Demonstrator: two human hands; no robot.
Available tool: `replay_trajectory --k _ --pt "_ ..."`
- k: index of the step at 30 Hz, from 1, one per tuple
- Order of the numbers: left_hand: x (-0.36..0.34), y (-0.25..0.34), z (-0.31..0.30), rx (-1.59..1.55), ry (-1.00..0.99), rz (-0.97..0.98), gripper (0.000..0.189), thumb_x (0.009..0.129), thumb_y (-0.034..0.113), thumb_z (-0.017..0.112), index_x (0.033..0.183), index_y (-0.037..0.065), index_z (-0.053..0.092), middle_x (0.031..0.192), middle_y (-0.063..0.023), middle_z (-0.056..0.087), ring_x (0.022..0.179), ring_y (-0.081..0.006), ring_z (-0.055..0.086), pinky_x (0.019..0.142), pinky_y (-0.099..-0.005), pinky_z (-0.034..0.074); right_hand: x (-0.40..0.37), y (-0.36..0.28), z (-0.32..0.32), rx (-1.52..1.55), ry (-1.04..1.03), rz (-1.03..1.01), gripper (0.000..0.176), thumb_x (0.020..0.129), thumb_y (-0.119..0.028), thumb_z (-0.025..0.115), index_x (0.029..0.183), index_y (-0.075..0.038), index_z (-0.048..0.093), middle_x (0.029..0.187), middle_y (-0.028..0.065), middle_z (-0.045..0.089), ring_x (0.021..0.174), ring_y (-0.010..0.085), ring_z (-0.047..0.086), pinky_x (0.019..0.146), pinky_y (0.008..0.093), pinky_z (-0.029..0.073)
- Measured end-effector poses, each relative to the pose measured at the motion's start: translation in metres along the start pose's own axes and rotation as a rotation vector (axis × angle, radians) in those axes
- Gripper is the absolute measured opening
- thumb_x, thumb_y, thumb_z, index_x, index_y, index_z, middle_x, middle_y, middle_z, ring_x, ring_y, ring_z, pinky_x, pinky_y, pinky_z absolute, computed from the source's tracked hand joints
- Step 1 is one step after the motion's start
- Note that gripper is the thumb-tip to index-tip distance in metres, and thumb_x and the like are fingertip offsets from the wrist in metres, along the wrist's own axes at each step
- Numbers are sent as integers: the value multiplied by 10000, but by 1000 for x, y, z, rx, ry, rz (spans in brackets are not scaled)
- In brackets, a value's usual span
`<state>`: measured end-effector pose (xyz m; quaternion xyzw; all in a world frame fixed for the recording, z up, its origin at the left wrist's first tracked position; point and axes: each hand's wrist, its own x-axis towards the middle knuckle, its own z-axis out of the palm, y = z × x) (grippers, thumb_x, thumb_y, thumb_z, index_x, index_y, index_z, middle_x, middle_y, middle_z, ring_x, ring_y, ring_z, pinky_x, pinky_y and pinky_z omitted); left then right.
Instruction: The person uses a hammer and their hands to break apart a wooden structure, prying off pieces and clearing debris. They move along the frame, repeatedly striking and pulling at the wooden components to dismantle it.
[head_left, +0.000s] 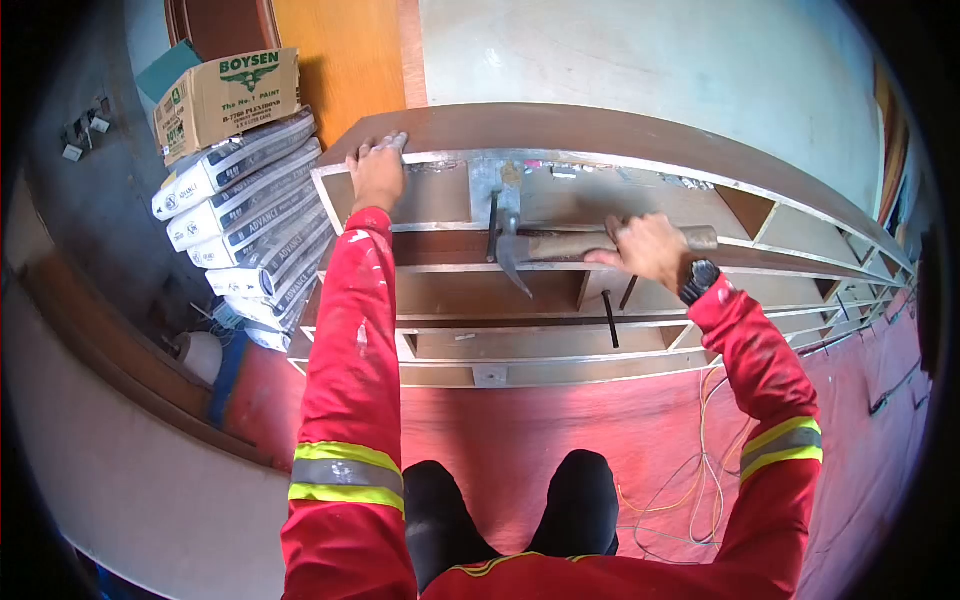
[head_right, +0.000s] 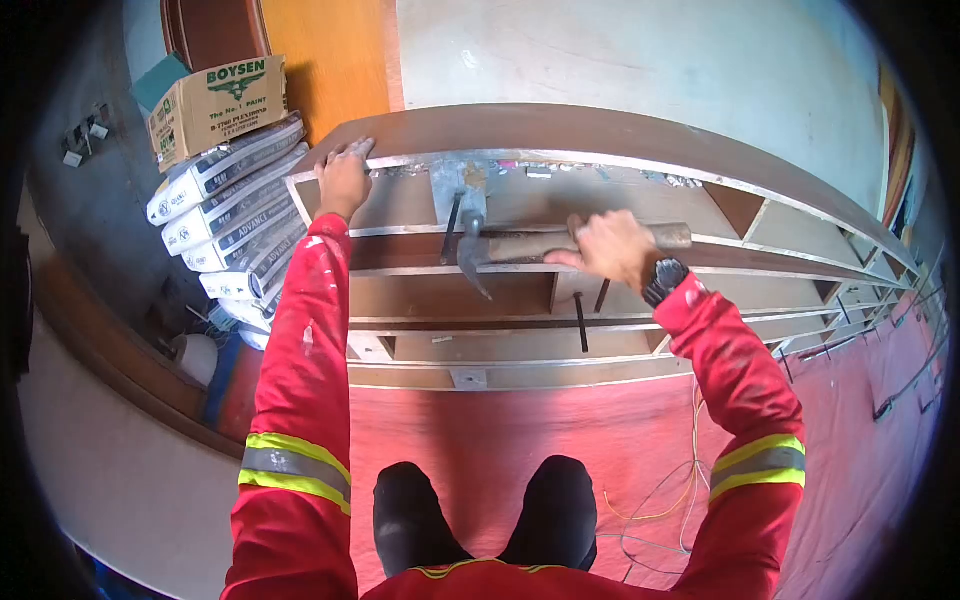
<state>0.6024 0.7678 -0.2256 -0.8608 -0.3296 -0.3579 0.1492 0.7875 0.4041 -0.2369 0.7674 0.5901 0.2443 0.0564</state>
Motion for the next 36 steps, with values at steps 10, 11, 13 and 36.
replay_trajectory --k 10,11,13,36 --pt "11 2 -9 28 21 4 530 812 93 602 1318 237 541 1375 7 525 1285 -270 459 1072 -539 285 -126 -45 -43 1134 -49 509 549 927 -545 513 865 -1 553 579 87 522 499 239 517 476 342 416" --pt "9 3 -8 18 22 -1 507 817 100 596 1307 226 550 1370 6 530 1285 -273 458 1080 -528 273 -140 -59 -41 1442 -56 608 505 937 -522 519 924 -17 531 606 14 488 475 137 466 448 279 383" --pt "11 4 -10 6 33 -1 465 828 114 584 1284 204 568 1359 4 539 1285 -281 456 1096 -507 249 -159 -98 -30 1881 98 523 386 962 -420 533 1045 -47 474 695 -50 411 516 25 373 444 195 313" --pt "11 -7 -15 111 82 196 463 779 74 609 1230 173 593 1202 -75 625 1050 -324 617 901 -506 474 11 -267 31 2339 730 940 224 971 -279 539 1008 -79 446 662 46 494 464 117 479 404 261 416"
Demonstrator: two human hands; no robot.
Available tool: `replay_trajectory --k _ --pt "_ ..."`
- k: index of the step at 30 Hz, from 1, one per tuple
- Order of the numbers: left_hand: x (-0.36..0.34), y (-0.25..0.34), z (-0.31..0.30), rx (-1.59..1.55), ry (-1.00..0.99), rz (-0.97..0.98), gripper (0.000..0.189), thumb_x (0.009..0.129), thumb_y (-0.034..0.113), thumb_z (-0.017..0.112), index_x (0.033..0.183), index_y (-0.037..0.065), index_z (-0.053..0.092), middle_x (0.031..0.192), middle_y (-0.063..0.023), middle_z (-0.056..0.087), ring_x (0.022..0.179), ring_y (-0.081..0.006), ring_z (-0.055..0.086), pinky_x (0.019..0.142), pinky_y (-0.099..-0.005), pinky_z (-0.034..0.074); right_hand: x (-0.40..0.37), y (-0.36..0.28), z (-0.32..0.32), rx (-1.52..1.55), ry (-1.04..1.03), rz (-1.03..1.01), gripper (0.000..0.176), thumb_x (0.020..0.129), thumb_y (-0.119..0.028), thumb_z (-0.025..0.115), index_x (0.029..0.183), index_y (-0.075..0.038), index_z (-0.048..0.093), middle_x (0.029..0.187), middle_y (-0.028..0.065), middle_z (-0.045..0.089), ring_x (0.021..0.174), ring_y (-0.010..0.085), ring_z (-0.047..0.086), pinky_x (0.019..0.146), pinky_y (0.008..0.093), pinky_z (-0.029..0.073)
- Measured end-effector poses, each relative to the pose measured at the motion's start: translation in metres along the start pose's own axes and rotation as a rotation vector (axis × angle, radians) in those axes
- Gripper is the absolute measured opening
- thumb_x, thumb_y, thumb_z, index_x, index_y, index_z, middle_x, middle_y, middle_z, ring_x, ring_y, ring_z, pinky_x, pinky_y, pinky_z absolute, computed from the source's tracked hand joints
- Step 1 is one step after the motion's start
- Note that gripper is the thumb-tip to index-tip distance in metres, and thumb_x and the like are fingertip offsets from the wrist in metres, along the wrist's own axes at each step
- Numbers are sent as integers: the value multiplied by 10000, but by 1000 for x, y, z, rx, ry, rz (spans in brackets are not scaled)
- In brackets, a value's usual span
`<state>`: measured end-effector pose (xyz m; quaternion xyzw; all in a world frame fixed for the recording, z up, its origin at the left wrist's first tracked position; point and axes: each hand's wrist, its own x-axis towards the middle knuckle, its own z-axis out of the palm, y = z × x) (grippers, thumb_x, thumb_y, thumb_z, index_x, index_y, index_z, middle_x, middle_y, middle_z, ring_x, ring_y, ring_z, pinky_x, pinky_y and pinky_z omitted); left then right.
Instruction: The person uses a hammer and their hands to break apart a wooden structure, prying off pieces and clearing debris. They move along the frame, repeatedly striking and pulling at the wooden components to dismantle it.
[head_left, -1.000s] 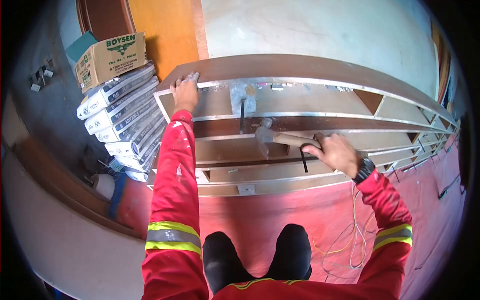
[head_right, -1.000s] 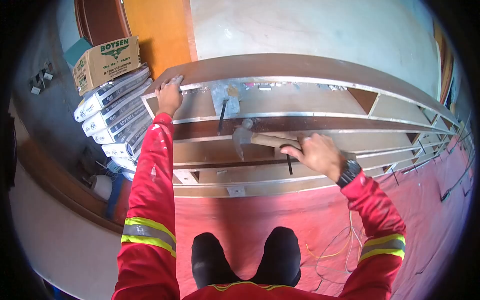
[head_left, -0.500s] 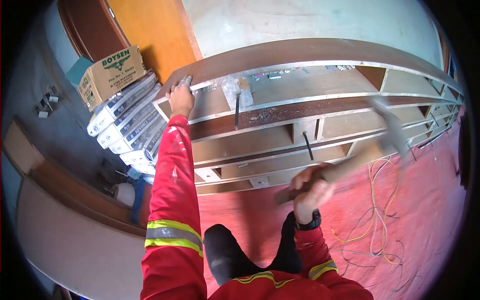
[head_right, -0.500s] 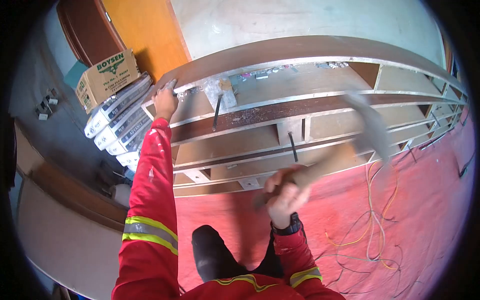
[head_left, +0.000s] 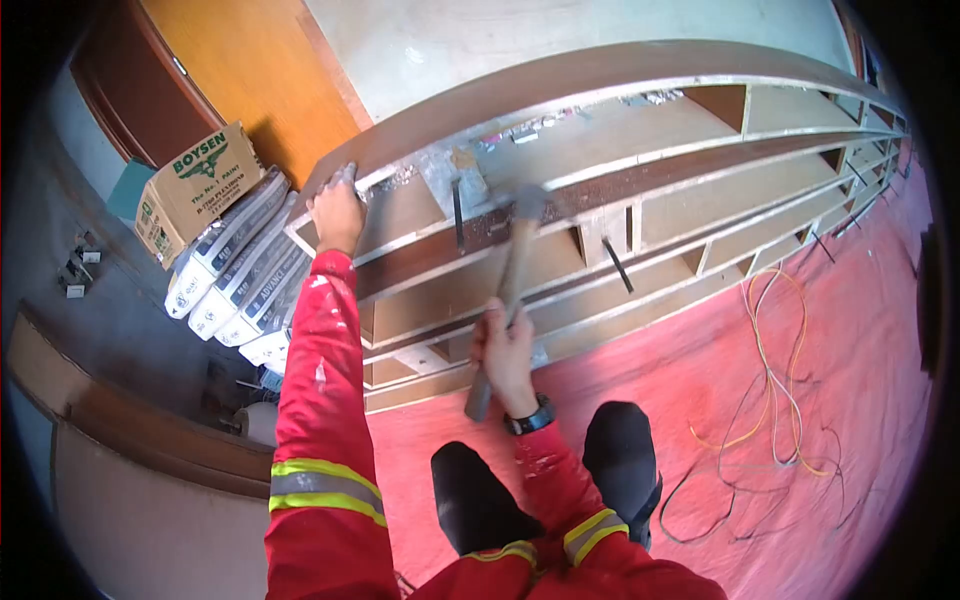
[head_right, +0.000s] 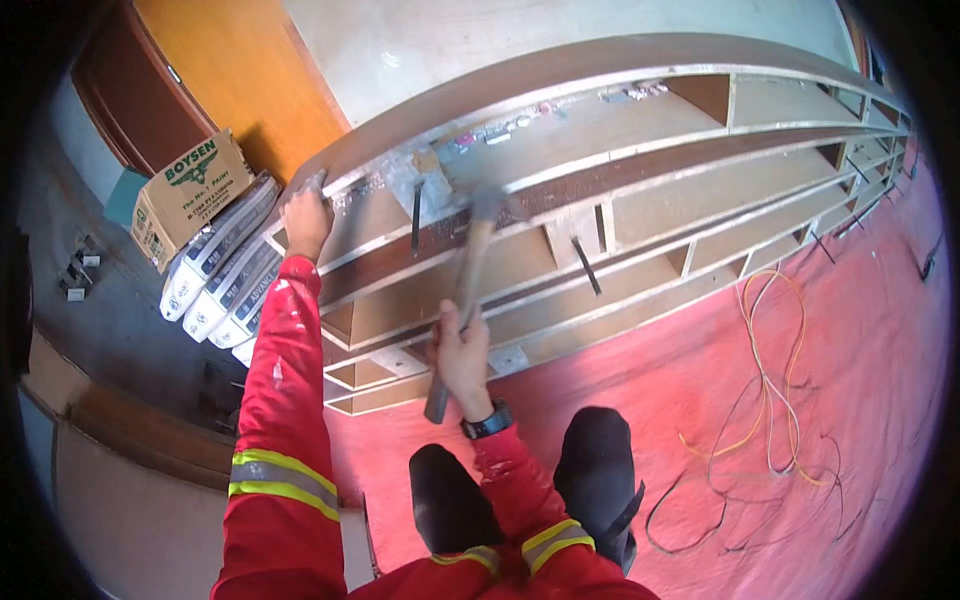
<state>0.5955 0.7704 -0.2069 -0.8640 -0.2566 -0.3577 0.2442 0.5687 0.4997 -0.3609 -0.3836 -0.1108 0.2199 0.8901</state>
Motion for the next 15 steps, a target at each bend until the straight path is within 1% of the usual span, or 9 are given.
replay_trajectory --k 1,3,6,7,10,12,13,14,15 --pt "-1 -2 -3 -24 -27 25 448 772 67 612 1209 166 600 1183 -76 630 1035 -326 621 890 -500 482 -7 -1 -9 35 48 -109 191 976 -243 536 930 -87 436 579 -7 437 411 96 416 373 259 375" --pt "10 -8 -8 -74 -59 65 419 760 54 618 1167 151 614 1144 -79 639 1003 -328 631 868 -487 497 -22 -23 -26 1 180 -427 271 989 -347 493 907 -93 449 577 5 443 393 106 413 351 273 368" --pt "19 -9 -9 -7 -44 176 354 761 67 637 1107 123 580 1089 -98 631 937 -353 644 773 -464 533 -21 -81 -46 346 190 -1174 361 993 -413 428 848 -87 483 644 43 515 487 137 486 416 302 434" --pt "16 -7 -8 31 -64 182 346 767 75 640 1102 118 570 1085 -102 629 928 -356 646 757 -464 537 -24 -105 -40 678 198 -1263 383 992 -414 412 830 -78 497 688 59 548 528 154 513 454 318 465" --pt "17 2 -9 105 -88 115 333 785 92 642 1104 109 545 1087 -112 620 910 -360 652 719 -460 545 0 -90 -27 436 272 -1257 326 977 -366 445 889 -64 531 773 60 570 587 176 531 523 339 489" --pt "21 3 -6 136 -112 101 327 794 100 640 1107 107 546 1097 -112 619 904 -357 655 718 -459 546 49 33 -1 66 383 -560 216 976 -250 494 990 -47 565 694 24 546 553 157 523 506 294 462" --pt "19 1 -4 148 -135 89 324 798 104 639 1109 105 547 1103 -111 618 902 -355 657 718 -458 546 55 66 3 154 148 -266 210 977 -257 508 973 -50 543 665 14 514 513 134 501 454 290 435" --pt "20 -2 -6 133 -132 120 345 793 110 642 1125 110 548 1104 -113 619 887 -357 662 718 -455 547 43 58 26 179 -60 46 212 978 -264 522 956 -53 522 635 3 482 473 111 478 403 286 408" --pt "18 -7 -6 141 -90 162 331 798 89 606 1124 102 552 1091 -130 625 859 -365 663 709 -460 548 31 16 30 180 -17 179 251 982 -301 521 924 -58 492 620 0 459 434 99 452 362 281 380"
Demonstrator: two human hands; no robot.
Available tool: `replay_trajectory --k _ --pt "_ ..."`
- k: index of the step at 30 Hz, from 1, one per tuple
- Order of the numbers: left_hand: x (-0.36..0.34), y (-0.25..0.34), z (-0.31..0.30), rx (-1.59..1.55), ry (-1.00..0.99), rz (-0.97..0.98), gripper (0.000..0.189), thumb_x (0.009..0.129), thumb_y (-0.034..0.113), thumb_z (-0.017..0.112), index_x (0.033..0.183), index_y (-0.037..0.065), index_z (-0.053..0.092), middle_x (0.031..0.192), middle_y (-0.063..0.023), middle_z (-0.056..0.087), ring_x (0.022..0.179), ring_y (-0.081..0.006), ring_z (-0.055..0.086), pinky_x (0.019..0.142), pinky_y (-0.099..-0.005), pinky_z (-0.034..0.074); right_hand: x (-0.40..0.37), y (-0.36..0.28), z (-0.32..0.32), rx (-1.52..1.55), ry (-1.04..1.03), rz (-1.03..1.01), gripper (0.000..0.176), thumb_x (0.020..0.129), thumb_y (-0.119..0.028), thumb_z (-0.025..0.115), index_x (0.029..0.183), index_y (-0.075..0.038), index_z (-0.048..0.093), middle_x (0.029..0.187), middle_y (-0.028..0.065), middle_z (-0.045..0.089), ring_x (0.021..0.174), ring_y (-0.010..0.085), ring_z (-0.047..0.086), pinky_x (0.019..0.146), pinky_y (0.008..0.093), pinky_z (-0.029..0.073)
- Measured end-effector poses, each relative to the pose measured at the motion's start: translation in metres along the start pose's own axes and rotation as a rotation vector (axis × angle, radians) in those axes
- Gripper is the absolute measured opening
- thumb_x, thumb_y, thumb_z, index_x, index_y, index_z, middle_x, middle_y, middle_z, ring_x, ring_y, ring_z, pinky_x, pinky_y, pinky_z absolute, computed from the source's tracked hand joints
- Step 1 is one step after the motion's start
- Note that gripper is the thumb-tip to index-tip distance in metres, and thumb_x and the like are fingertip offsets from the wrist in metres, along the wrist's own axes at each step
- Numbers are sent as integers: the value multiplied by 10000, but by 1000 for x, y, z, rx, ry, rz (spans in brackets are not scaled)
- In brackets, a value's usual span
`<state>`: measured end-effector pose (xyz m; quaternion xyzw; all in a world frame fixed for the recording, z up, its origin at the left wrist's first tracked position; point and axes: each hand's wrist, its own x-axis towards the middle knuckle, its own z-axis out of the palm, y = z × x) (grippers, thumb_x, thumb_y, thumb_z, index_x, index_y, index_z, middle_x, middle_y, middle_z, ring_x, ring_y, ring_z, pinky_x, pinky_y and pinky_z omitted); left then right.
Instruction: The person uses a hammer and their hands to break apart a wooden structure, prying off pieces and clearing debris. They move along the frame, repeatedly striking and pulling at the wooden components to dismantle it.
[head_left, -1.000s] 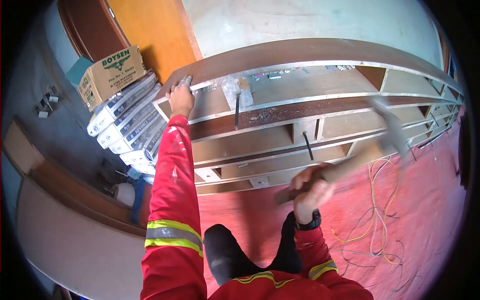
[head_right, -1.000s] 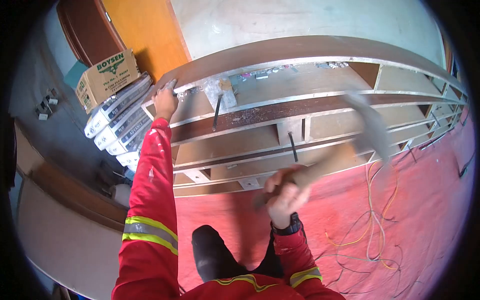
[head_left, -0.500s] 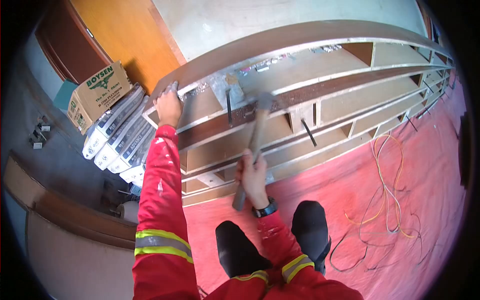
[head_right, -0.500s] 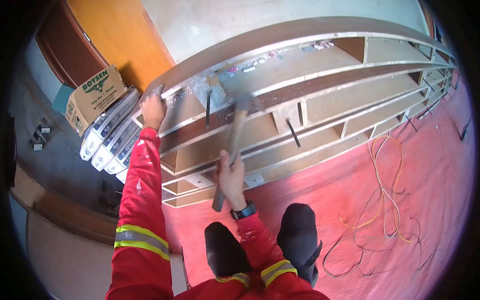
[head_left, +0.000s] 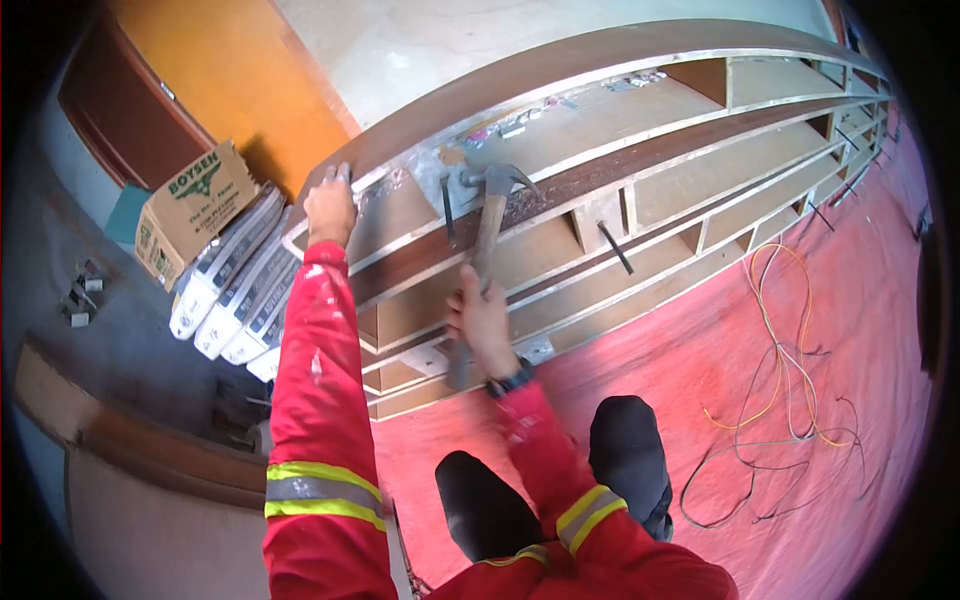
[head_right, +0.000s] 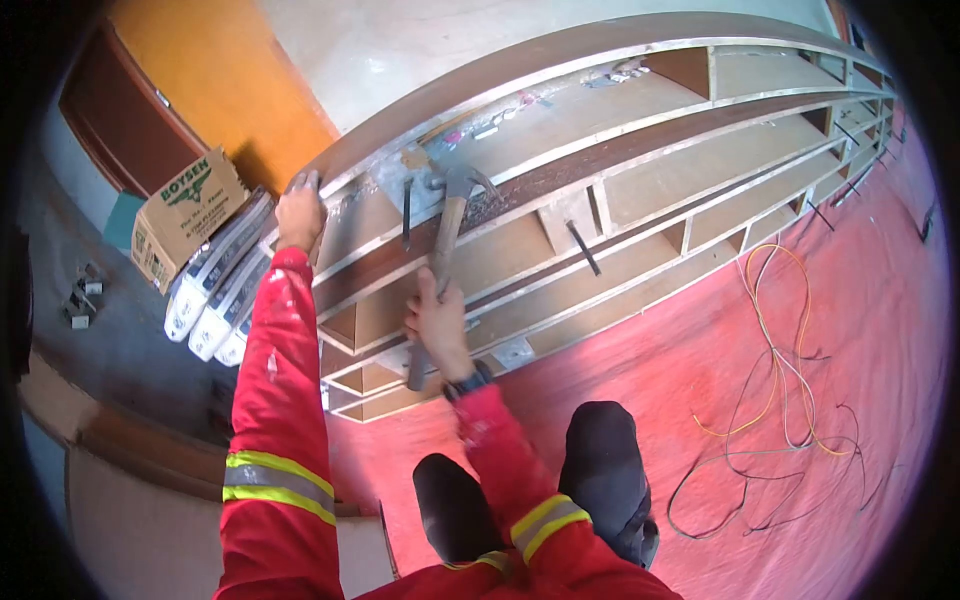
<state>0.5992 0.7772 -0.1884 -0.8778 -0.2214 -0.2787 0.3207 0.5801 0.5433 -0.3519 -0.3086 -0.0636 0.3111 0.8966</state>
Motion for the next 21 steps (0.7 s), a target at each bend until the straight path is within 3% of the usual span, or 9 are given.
replay_trajectory --k 2,3,6,7,10,12,14,17,21 --pt "0 3 6 -1 126 16 318 806 47 535 1121 86 560 1066 -165 638 804 -381 667 690 -468 548 -9 -34 -15 -115 22 -139 294 981 -337 516 884 -66 459 604 5 450 405 100 435 342 265 358" --pt "-3 8 -6 -18 31 -8 332 807 43 531 1135 81 561 1061 -162 637 822 -379 665 705 -470 548 -28 -38 -27 -163 57 -171 317 981 -355 514 864 -69 443 596 7 446 391 100 427 332 257 346" --pt "-2 2 -2 -21 -10 -16 398 769 68 646 1153 95 543 1108 -118 617 871 -373 663 725 -457 550 -68 -95 -42 -174 242 -762 493 991 -432 451 637 -90 460 492 21 453 364 111 436 329 256 352" --pt "-2 4 -5 -20 -26 -11 409 761 65 657 1153 93 542 1104 -120 618 855 -377 664 720 -460 551 -64 -112 -60 -231 383 -1075 499 992 -459 427 648 -99 457 483 24 454 377 126 457 352 266 382" --pt "-2 5 3 -32 60 -11 403 765 89 666 1149 92 547 1095 -121 621 852 -377 664 720 -460 551 -87 -178 -67 429 101 -1577 446 944 -602 404 907 -170 508 704 -17 492 525 141 484 462 305 450" --pt "-2 9 0 -15 2 -51 402 770 106 668 1154 93 550 1109 -121 621 864 -374 663 730 -459 549 -75 -173 -57 409 247 -1668 381 951 -556 437 911 -186 518 718 -42 481 571 124 493 504 300 465" --pt "1 9 -3 -4 -5 -68 401 776 121 669 1159 96 553 1126 -119 621 876 -370 662 741 -456 548 -24 -86 -37 111 417 -1111 344 958 -469 474 916 -128 502 690 -14 495 534 116 489 462 288 446" --pt "3 7 0 7 -42 -67 398 788 125 660 1171 104 554 1165 -111 618 901 -364 661 756 -446 547 3 -2 12 -116 11 -140 304 970 -337 530 925 -41 477 649 28 515 479 105 483 399 270 418" --pt "-20 8 -2 -19 34 -25 380 776 64 565 1156 84 556 1074 -154 630 856 -366 661 724 -461 547 -47 -63 -16 -106 15 -29 317 976 -330 524 822 -63 448 603 11 476 424 99 467 346 278 388"
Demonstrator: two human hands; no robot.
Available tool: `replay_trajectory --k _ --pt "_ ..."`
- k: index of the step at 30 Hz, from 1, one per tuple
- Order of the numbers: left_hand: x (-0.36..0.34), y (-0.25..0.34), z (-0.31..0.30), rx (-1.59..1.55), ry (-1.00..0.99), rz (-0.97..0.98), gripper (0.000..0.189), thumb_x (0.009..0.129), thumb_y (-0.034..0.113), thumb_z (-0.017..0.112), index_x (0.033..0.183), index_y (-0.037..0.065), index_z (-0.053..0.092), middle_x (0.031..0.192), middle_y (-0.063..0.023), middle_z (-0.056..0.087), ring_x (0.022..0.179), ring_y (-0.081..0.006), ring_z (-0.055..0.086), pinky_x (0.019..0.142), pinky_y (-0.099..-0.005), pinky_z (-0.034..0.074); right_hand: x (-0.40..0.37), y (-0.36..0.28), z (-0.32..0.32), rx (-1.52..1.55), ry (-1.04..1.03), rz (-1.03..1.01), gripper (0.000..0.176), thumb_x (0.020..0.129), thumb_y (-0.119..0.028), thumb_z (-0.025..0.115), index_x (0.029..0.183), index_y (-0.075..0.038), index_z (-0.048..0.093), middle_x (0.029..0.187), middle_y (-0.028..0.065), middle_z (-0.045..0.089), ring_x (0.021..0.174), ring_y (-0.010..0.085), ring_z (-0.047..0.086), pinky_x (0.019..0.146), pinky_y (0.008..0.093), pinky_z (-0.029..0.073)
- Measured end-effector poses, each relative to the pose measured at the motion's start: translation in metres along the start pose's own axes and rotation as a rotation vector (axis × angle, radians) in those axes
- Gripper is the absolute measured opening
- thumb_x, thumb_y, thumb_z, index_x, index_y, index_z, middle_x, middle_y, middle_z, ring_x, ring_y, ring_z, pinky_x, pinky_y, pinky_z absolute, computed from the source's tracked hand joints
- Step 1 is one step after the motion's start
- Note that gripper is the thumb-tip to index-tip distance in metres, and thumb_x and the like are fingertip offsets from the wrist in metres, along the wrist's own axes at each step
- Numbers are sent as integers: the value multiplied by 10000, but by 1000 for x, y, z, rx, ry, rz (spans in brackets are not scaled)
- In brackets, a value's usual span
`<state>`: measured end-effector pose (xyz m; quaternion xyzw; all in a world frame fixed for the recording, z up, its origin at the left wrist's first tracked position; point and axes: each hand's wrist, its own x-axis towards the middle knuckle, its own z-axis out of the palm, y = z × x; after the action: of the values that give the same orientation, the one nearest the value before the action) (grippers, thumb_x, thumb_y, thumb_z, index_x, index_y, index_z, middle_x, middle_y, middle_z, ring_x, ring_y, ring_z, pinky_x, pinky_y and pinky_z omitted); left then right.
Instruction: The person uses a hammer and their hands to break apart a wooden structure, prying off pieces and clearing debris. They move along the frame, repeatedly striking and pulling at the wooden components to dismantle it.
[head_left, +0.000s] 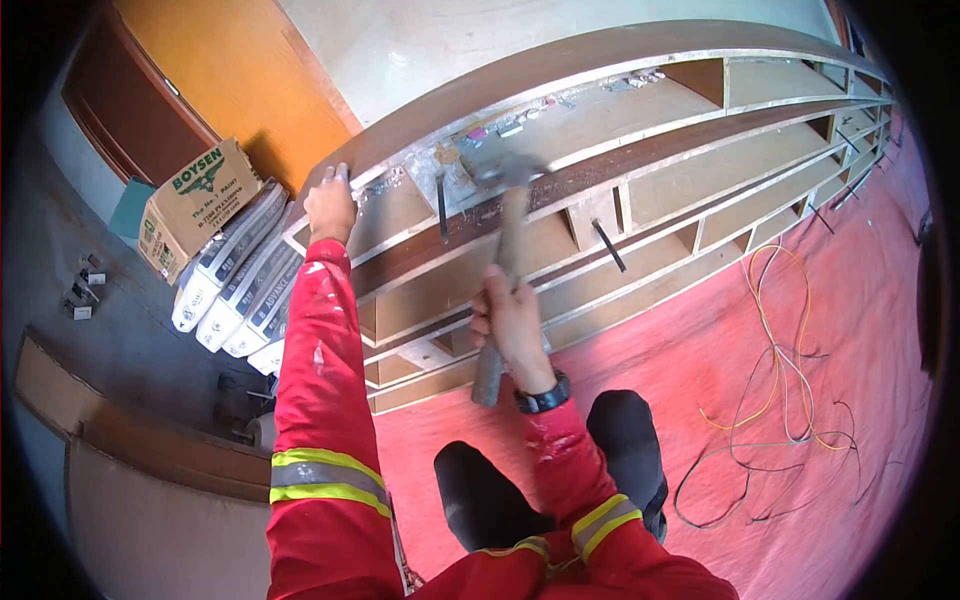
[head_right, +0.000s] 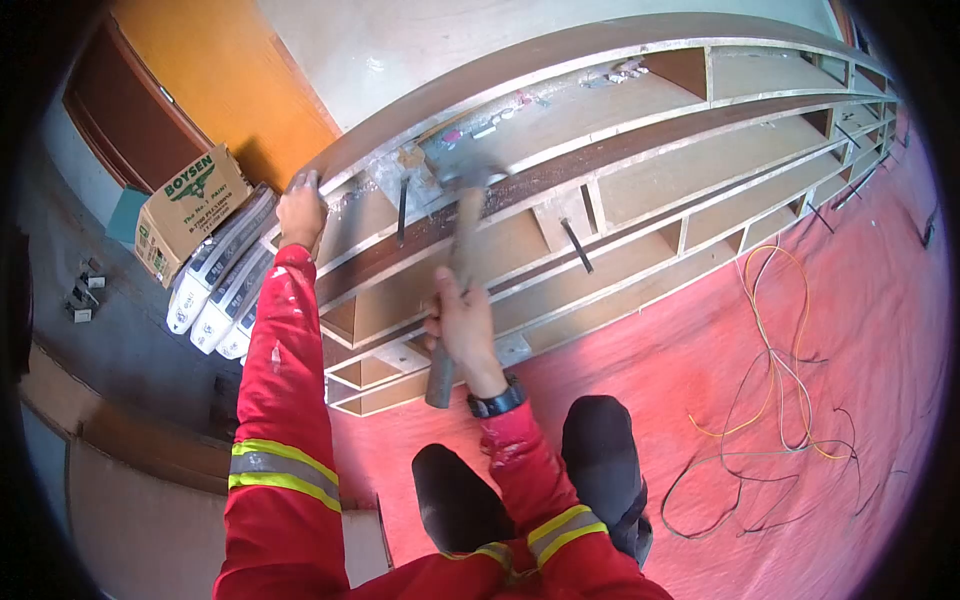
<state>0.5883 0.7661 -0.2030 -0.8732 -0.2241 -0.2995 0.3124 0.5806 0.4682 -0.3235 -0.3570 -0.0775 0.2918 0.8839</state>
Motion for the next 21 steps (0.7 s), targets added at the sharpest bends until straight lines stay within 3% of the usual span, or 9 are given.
replay_trajectory --k 3,6,7,9,10,12,13,17,21 --pt "11 -1 -4 2 -26 -18 383 776 69 590 1158 92 557 1085 -139 628 862 -367 663 721 -457 549 -12 -18 -31 -6 126 -449 356 995 -327 486 733 -89 452 538 12 470 386 99 471 332 267 371" --pt "20 -3 7 2 19 1 382 779 79 618 1156 99 558 1090 -128 628 863 -371 665 715 -453 551 -27 -75 -56 13 404 -1215 433 992 -423 442 725 -88 500 533 45 505 400 140 490 384 253 403" --pt "19 -1 3 -3 6 2 378 777 76 594 1153 90 558 1076 -143 629 854 -377 661 711 -460 549 -37 -99 -60 283 357 -1289 463 966 -514 426 785 -93 489 593 49 512 457 155 520 408 255 418" --pt "17 0 1 2 -13 -4 363 780 77 591 1142 89 561 1064 -141 631 840 -377 661 703 -460 549 -58 -149 -79 357 56 -1720 513 936 -602 405 831 -108 498 650 17 500 509 141 469 454 243 422" --pt "16 2 -1 14 -15 -11 352 784 81 610 1133 98 564 1066 -124 631 834 -372 664 699 -454 550 -55 -155 -79 399 95 -1783 491 939 -577 415 838 -103 498 654 19 501 509 139 472 450 245 422" --pt "17 2 0 34 10 -36 326 791 108 638 1111 108 570 1060 -103 631 834 -362 670 694 -453 551 -25 -115 -65 378 414 -1593 448 945 -528 436 852 -93 497 662 22 504 508 135 477 441 249 423" --pt "21 -1 -1 27 4 -41 319 798 100 607 1115 106 569 1059 -123 635 831 -369 668 698 -458 551 1 -73 -51 268 533 -1339 427 948 -503 447 859 -88 496 666 24 506 507 133 480 437 251 424" --pt "-8 7 -6 7 -95 -46 323 821 87 540 1143 107 563 1093 -144 635 844 -377 666 718 -463 551 58 79 22 -46 -41 -158 344 959 -404 489 887 -67 494 681 31 513 505 125 491 419 259 425" --pt "2 4 0 7 -20 -60 363 807 66 568 1165 120 557 1155 -109 613 892 -367 662 741 -461 550 34 52 -10 -78 38 -209 267 971 -304 531 915 -46 492 697 38 519 503 117 501 401 268 427"
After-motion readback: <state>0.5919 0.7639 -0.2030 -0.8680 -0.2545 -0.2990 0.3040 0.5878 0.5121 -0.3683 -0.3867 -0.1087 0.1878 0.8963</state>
